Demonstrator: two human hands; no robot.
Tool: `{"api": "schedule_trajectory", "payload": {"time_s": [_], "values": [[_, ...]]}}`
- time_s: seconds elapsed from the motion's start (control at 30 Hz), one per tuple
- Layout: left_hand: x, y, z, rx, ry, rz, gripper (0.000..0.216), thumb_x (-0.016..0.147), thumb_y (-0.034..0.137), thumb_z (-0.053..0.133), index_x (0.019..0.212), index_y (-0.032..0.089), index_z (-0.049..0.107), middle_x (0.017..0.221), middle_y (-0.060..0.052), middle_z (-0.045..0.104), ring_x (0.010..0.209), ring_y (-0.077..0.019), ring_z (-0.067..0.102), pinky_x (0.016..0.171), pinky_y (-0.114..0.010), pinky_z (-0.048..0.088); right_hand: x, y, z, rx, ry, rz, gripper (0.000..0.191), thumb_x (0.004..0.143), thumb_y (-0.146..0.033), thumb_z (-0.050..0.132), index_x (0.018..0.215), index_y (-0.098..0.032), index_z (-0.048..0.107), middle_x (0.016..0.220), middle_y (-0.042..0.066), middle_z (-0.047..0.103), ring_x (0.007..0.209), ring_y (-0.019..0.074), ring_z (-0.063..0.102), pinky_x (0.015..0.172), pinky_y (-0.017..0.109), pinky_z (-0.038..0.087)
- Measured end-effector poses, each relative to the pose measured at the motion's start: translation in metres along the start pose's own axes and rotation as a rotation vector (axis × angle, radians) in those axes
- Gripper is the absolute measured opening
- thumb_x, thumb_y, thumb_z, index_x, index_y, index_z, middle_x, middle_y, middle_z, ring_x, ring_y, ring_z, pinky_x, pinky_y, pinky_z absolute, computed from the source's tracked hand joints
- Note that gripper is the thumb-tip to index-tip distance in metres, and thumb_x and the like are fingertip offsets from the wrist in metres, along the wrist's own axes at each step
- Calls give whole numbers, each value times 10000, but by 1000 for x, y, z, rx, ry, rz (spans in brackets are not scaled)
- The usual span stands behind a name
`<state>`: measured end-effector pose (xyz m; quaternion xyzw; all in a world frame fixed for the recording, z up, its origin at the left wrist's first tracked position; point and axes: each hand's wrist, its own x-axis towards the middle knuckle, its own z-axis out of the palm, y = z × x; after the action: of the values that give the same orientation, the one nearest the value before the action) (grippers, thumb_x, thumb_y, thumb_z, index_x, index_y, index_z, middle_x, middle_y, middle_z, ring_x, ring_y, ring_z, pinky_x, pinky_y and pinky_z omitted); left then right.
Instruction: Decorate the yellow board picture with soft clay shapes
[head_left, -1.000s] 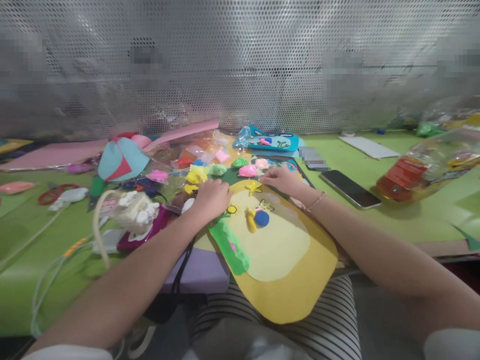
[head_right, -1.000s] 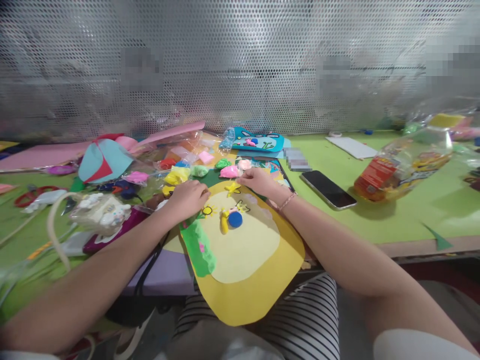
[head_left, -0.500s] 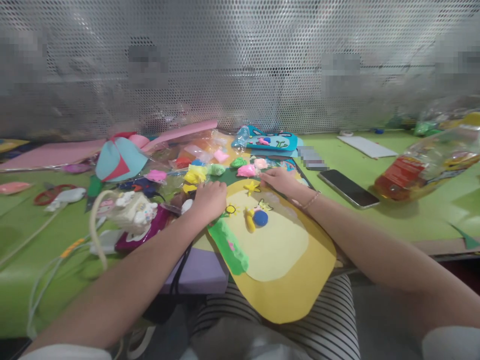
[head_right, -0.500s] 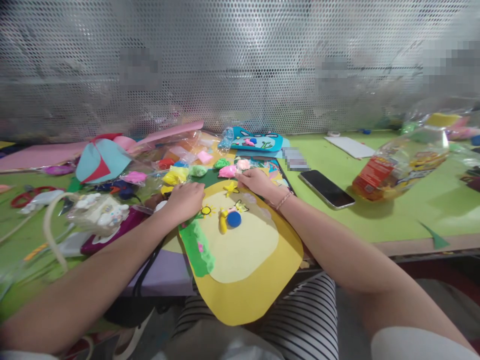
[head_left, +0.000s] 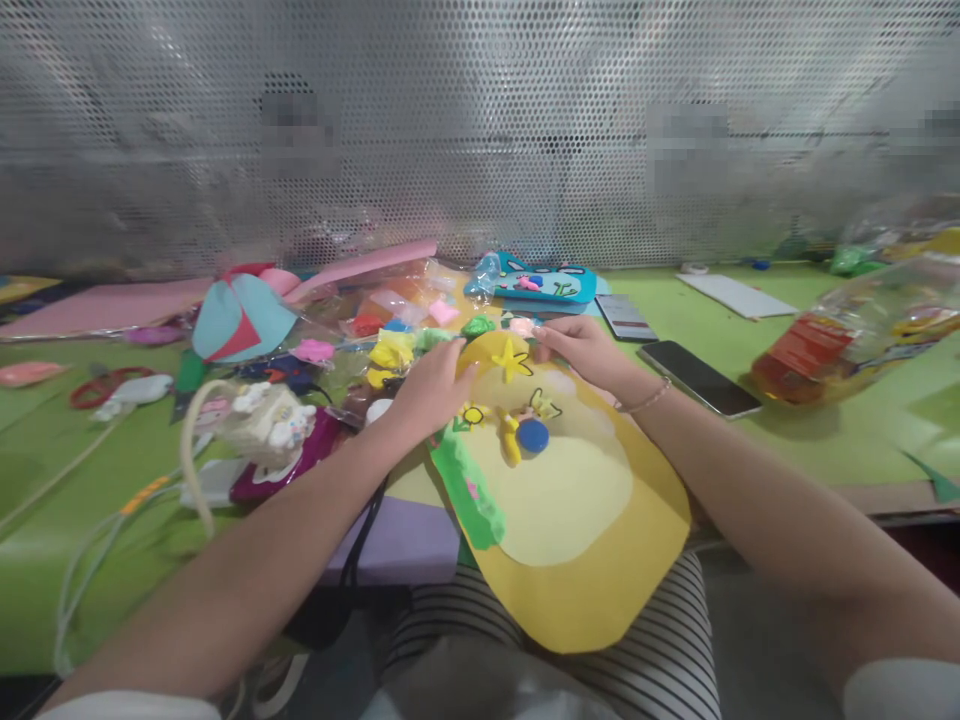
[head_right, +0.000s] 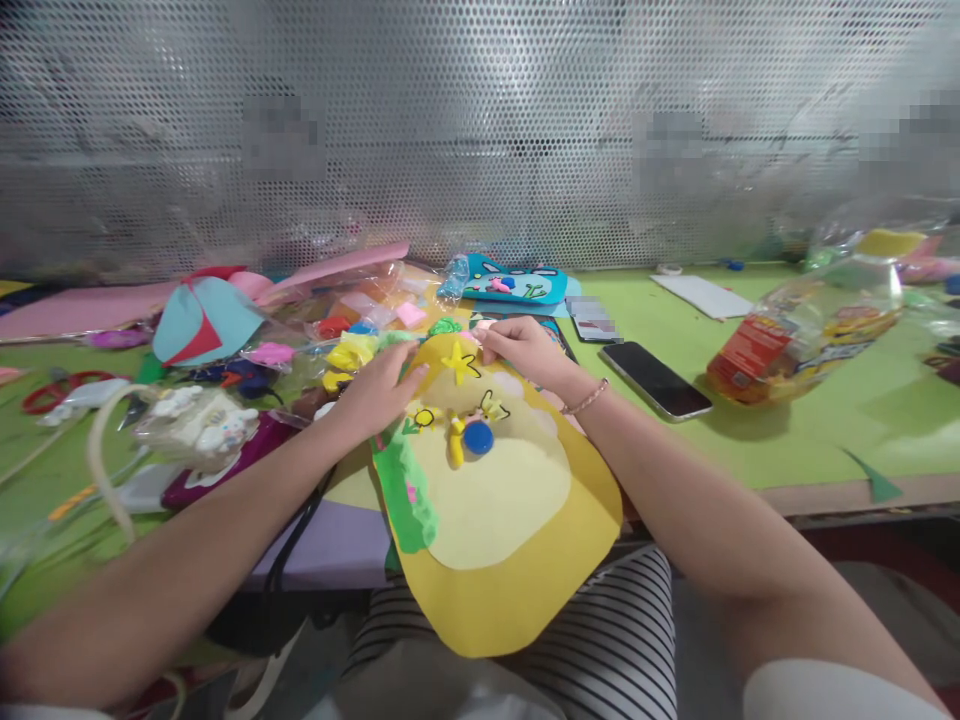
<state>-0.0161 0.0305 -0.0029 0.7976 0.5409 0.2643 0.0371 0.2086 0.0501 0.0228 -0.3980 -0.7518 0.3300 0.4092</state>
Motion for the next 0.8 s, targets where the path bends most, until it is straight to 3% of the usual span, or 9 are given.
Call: {"api": "schedule_trajectory", "payload": {"time_s": [0.1, 0.2, 0.3, 0.43, 0.6, 0.8], "values": [[1, 3, -1, -342, 75, 17, 491, 822, 368, 562, 1242, 133, 466, 1248, -138, 583, 1145, -211, 557, 997, -383, 426, -1, 3, -1, 24, -76, -39, 530, 777, -635, 531, 542, -161, 575, 578, 33, 570, 573, 120, 476, 569, 262, 357], [1, 8, -4, -478, 16, -18, 534, 732, 355, 667, 1202, 153, 512, 1190, -111, 627, 1094, -213, 590, 961, -372, 457, -2, 3, 1, 34, -144, -93, 520, 813, -608, 507, 545, -164, 549, 575, 16, 546, 558, 105, 453, 560, 257, 343], [-1, 11, -6, -464, -76, -43, 453, 714, 351, 670, 1116, 156, 598, 1096, -74, 670, 981, -211, 627, 874, -344, 495, -3, 0, 6, 94, -194, -121, 468, 808, -573, 544, 576, -168, 517, 579, -7, 514, 546, 91, 430, 541, 247, 337], [-1, 11, -8, -421, -147, -11, 318, 766, 371, 598, 986, 153, 673, 927, -33, 698, 836, -190, 631, 772, -313, 497, -3, -3, 13, 175, -210, -46, 364, 703, -500, 696, 691, -166, 553, 591, -29, 516, 538, 87, 448, 507, 233, 343], [-1, 11, -10, -417, -134, 1, 306, 806, 397, 541, 867, 138, 692, 829, -22, 689, 770, -173, 610, 724, -279, 468, -5, -8, 15, 149, -152, -2, 279, 646, -396, 761, 711, -157, 632, 648, 13, 613, 614, 123, 557, 574, 267, 438], [-1, 12, -8, -472, -80, -69, 284, 779, 386, 572, 869, 140, 682, 834, -32, 690, 773, -179, 612, 726, -282, 473, -5, -11, 13, 22, -75, -122, 189, 699, -354, 722, 758, -175, 719, 744, 45, 663, 679, 152, 589, 621, 301, 478]]}}
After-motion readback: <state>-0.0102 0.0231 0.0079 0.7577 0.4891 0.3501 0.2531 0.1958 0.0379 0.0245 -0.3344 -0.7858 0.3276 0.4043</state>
